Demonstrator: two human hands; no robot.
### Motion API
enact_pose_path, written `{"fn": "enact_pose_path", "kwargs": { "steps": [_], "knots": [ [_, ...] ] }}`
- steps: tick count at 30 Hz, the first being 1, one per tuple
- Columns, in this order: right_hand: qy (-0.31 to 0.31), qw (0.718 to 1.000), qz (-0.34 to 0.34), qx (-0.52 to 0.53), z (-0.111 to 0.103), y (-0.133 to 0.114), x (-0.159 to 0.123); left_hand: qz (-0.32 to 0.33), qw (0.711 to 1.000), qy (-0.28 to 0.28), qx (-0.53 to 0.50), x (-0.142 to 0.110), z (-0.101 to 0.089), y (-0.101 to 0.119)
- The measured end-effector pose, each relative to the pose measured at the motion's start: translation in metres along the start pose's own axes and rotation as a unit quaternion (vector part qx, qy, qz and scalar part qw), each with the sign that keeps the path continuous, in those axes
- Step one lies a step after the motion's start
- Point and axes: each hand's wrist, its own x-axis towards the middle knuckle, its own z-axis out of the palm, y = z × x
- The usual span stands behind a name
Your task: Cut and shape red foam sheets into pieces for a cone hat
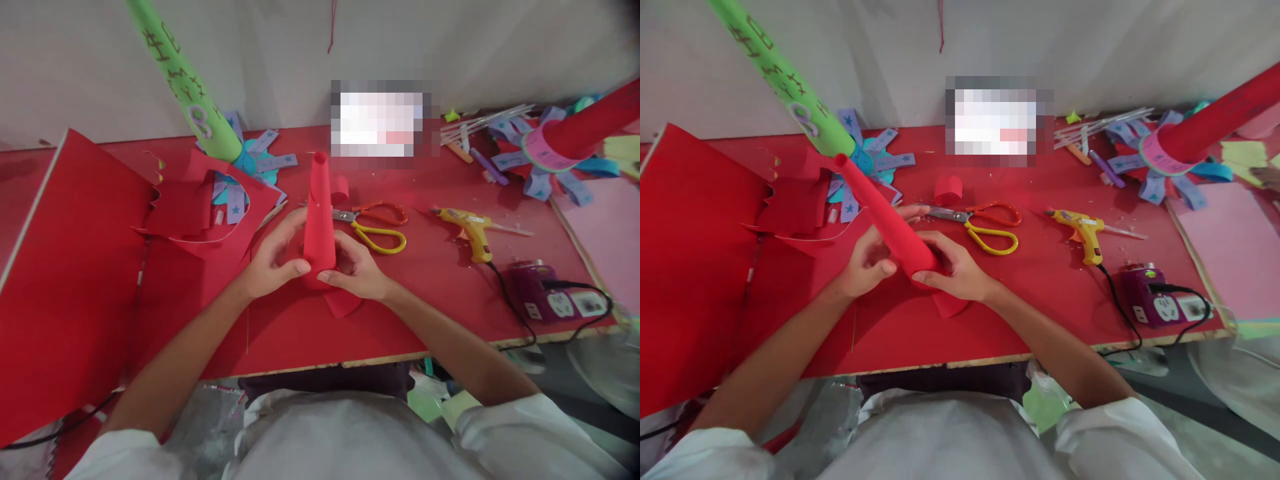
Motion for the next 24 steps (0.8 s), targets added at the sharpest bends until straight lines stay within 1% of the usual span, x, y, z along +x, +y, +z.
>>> {"fn": "enact_pose_path", "kwargs": {
  "steps": [3, 7, 9, 12, 16, 18, 20, 22, 24],
  "knots": [
    [-0.002, 1.0, 0.005, -0.021, -0.001, 0.001, 0.0, 0.01, 0.999, -0.03, 0.022, 0.002, 0.004, 0.003],
    [-0.024, 0.997, 0.043, -0.056, -0.009, -0.002, 0.003, -0.003, 0.999, -0.02, 0.045, 0.001, 0.005, 0.008],
    [-0.038, 0.997, 0.047, -0.053, -0.016, -0.001, 0.005, -0.01, 0.999, -0.012, 0.042, 0.0, 0.003, 0.008],
    [-0.011, 0.999, 0.032, -0.022, -0.028, 0.001, 0.006, -0.018, 1.0, -0.008, 0.014, -0.002, -0.001, 0.006],
    [0.051, 0.998, 0.044, -0.014, -0.036, -0.001, 0.007, -0.04, 0.999, 0.002, -0.017, -0.005, -0.004, 0.004],
    [0.067, 0.996, 0.048, -0.044, -0.037, -0.002, 0.008, -0.052, 0.998, -0.002, -0.025, -0.006, -0.004, 0.005],
    [0.063, 0.991, 0.059, -0.098, -0.038, 0.0, 0.008, -0.067, 0.997, -0.011, -0.028, -0.006, -0.004, 0.007],
    [0.04, 0.985, 0.073, -0.149, -0.038, 0.004, 0.009, -0.078, 0.997, -0.011, -0.025, -0.007, -0.004, 0.007],
    [0.013, 0.979, 0.073, -0.188, -0.038, 0.009, 0.008, -0.08, 0.997, -0.011, -0.021, -0.008, -0.003, 0.006]
  ]
}}
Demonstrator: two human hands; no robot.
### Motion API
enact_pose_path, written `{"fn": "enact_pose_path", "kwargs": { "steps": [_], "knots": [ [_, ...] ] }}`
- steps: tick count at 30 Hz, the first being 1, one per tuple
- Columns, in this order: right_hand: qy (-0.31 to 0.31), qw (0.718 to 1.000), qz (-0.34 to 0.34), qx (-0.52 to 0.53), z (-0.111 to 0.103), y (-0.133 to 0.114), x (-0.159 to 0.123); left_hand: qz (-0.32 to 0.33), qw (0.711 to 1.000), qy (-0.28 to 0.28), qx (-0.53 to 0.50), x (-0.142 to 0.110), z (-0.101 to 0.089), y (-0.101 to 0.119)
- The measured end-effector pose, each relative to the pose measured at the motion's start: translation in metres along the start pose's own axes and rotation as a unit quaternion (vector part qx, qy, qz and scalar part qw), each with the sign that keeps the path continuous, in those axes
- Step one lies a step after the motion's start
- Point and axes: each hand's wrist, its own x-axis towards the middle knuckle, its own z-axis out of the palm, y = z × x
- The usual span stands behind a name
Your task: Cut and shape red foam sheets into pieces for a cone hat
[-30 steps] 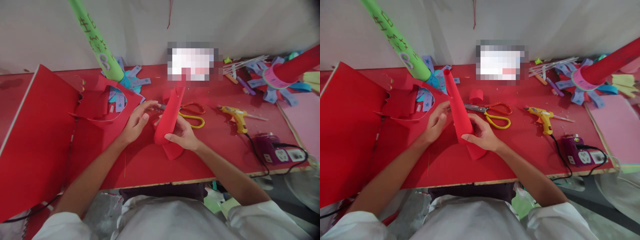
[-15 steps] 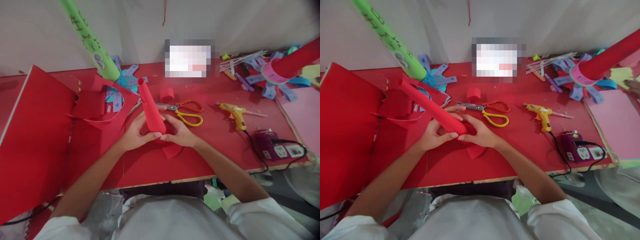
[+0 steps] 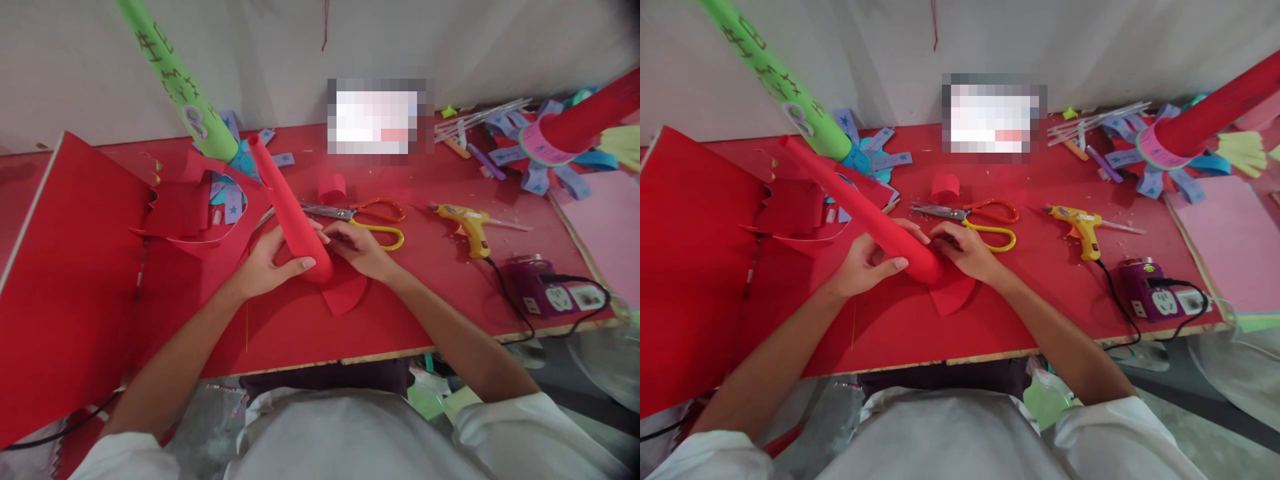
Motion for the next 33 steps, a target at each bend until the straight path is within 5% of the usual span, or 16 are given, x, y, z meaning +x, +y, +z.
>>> {"fn": "enact_pose_path", "kwargs": {
  "steps": [7, 33],
  "knots": [
    [-0.022, 0.996, -0.04, -0.076, 0.001, 0.001, -0.002, -0.008, 1.0, -0.006, 0.005, -0.002, 0.0, -0.003],
    [-0.046, 0.991, -0.073, -0.105, -0.002, -0.01, -0.007, -0.011, 1.0, -0.007, -0.005, 0.0, 0.007, 0.001]
  ]
}}
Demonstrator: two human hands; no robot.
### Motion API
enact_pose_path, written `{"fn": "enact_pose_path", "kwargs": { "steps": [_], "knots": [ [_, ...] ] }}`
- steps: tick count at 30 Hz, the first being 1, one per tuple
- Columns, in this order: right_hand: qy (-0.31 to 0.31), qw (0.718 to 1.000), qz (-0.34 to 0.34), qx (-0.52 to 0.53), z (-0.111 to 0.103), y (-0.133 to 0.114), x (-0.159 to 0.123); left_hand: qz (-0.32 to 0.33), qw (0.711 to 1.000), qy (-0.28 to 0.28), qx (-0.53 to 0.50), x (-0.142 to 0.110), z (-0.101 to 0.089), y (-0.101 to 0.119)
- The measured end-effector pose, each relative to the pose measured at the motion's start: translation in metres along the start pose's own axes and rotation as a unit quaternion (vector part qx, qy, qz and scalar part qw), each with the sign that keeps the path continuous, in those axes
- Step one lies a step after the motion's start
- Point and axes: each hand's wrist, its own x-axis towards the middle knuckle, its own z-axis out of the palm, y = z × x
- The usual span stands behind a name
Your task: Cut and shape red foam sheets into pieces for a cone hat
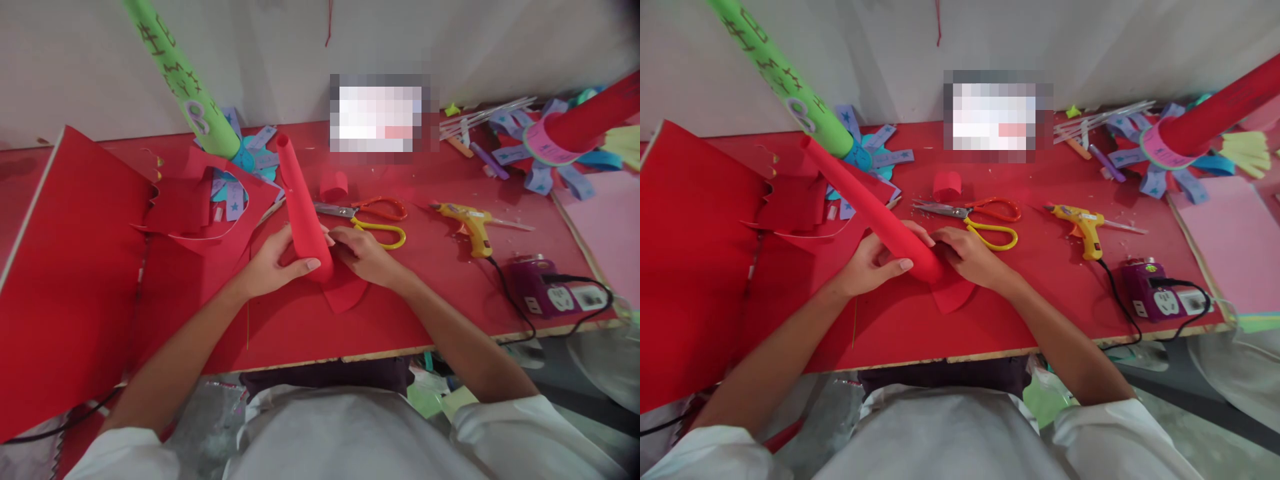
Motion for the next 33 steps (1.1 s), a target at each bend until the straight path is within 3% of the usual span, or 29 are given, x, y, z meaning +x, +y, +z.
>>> {"fn": "enact_pose_path", "kwargs": {
  "steps": [10, 25, 33],
  "knots": [
    [-0.107, 0.992, -0.006, 0.07, -0.014, -0.015, -0.006, 0.012, 1.0, -0.008, 0.014, 0.001, -0.003, 0.001],
    [-0.071, 0.993, 0.045, 0.088, -0.001, -0.015, -0.003, 0.008, 1.0, -0.015, 0.01, 0.002, 0.001, 0.0],
    [-0.065, 0.993, 0.051, 0.082, 0.0, -0.013, -0.003, 0.013, 1.0, 0.009, 0.002, -0.003, 0.012, -0.013]
  ]
}}
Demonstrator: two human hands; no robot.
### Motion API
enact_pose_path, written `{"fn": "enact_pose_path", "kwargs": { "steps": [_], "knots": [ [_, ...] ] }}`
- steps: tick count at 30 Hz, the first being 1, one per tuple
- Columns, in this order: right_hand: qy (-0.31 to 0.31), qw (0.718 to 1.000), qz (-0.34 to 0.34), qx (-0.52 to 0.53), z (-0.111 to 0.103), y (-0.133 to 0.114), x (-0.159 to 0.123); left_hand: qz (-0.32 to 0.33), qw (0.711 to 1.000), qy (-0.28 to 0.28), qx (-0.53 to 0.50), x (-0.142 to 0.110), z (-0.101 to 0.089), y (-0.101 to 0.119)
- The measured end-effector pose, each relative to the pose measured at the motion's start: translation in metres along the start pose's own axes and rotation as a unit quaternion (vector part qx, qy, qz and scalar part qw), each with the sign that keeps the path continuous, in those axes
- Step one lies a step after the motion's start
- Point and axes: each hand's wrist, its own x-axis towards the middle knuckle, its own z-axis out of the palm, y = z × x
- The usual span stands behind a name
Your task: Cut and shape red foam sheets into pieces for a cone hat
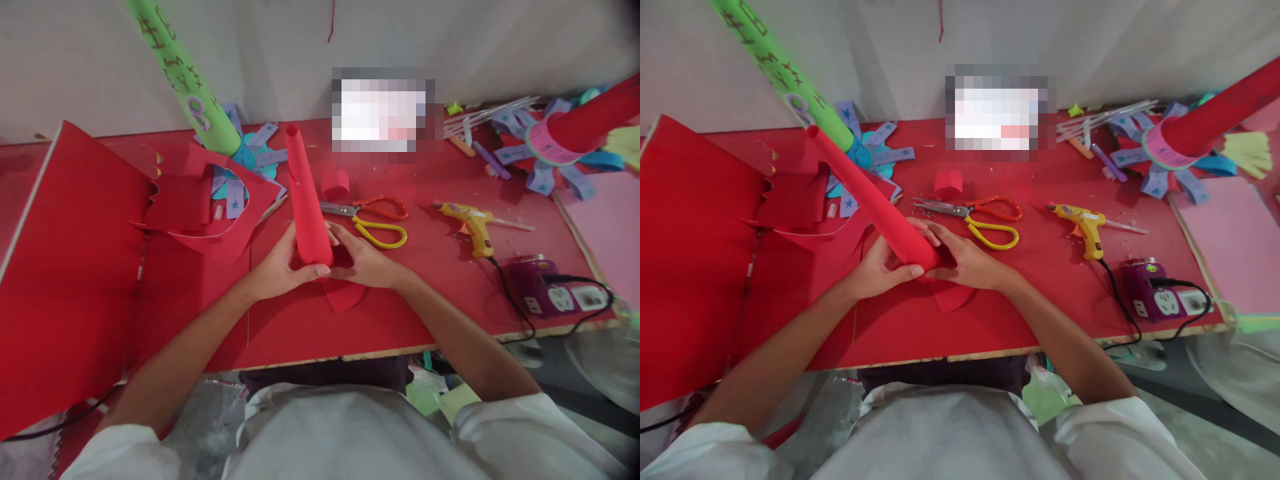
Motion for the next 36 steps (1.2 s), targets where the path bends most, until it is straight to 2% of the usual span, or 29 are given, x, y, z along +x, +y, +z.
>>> {"fn": "enact_pose_path", "kwargs": {
  "steps": [13, 15, 19, 25, 36],
  "knots": [
    [-0.016, 1.0, -0.02, 0.001, -0.006, 0.005, -0.001, 0.002, 1.0, 0.007, -0.027, -0.001, 0.005, -0.002],
    [0.002, 0.999, -0.033, 0.003, -0.008, 0.005, -0.003, -0.007, 1.0, 0.006, -0.027, -0.003, 0.004, -0.004],
    [0.08, 0.995, -0.052, 0.029, -0.013, -0.001, -0.004, -0.032, 0.999, 0.023, -0.009, -0.007, 0.003, -0.009],
    [0.19, 0.979, -0.045, 0.051, -0.014, -0.004, -0.003, -0.026, 0.999, 0.002, -0.039, -0.006, 0.004, -0.007],
    [0.224, 0.973, -0.057, 0.026, -0.014, 0.0, -0.001, -0.047, 0.999, 0.003, -0.026, -0.008, 0.004, -0.004]
  ]
}}
